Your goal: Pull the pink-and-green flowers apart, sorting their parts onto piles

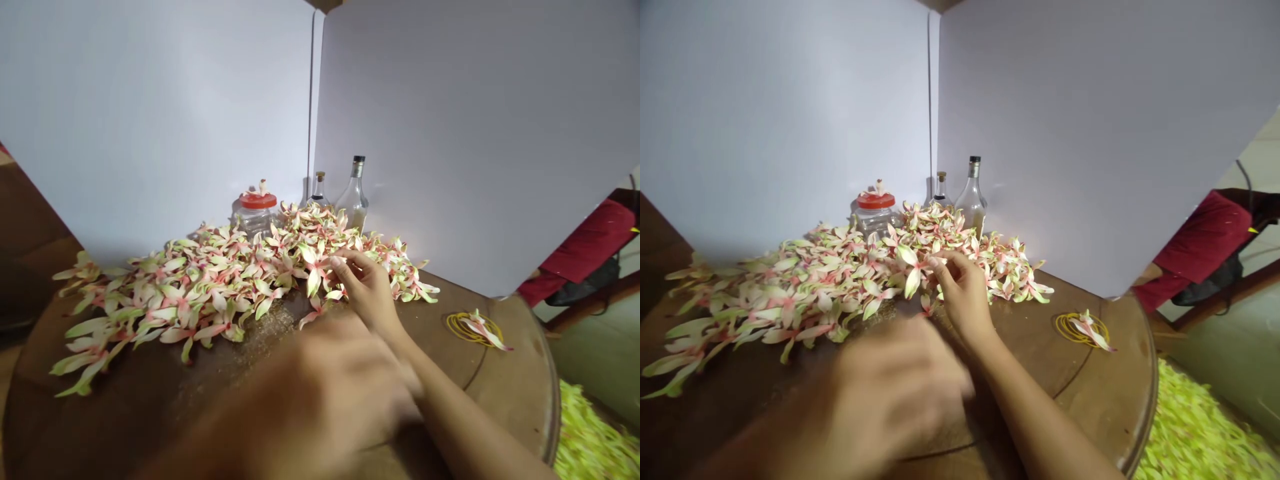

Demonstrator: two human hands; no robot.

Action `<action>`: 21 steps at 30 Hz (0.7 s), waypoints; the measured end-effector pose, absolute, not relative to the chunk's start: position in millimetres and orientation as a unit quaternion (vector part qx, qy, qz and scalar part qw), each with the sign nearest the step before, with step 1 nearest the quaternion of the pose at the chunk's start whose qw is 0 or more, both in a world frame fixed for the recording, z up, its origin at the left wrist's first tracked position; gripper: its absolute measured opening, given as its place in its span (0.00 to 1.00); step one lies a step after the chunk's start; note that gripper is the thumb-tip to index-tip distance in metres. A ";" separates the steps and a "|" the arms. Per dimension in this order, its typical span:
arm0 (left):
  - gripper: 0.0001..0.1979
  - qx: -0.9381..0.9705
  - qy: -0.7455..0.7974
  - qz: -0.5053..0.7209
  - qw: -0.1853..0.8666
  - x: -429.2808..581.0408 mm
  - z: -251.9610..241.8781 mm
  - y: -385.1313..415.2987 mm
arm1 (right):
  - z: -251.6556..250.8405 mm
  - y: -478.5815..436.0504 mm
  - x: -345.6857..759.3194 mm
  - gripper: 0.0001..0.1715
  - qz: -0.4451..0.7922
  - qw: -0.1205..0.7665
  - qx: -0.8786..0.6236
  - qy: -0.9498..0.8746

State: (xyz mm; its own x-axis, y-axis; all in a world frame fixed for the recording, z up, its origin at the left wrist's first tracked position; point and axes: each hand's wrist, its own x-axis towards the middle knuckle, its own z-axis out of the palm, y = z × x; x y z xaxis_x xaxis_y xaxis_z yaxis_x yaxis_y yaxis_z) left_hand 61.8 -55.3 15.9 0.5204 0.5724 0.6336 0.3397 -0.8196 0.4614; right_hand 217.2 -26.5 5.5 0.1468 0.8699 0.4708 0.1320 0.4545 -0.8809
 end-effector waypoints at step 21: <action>0.05 0.822 0.308 0.430 0.210 14.3 5.2 14.7 | -7.1 -22.4 204.9 0.08 0.471 0.519 -0.367 -0.612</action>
State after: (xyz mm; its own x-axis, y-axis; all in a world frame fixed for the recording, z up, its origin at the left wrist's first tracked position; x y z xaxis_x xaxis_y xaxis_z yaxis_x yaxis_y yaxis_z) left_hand 14.3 14.7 5.2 0.4407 0.6874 0.5772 0.3270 -0.7218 0.6099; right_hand 204.9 -22.4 -7.1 -0.1923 0.9375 0.2899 -0.0403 0.2877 -0.9569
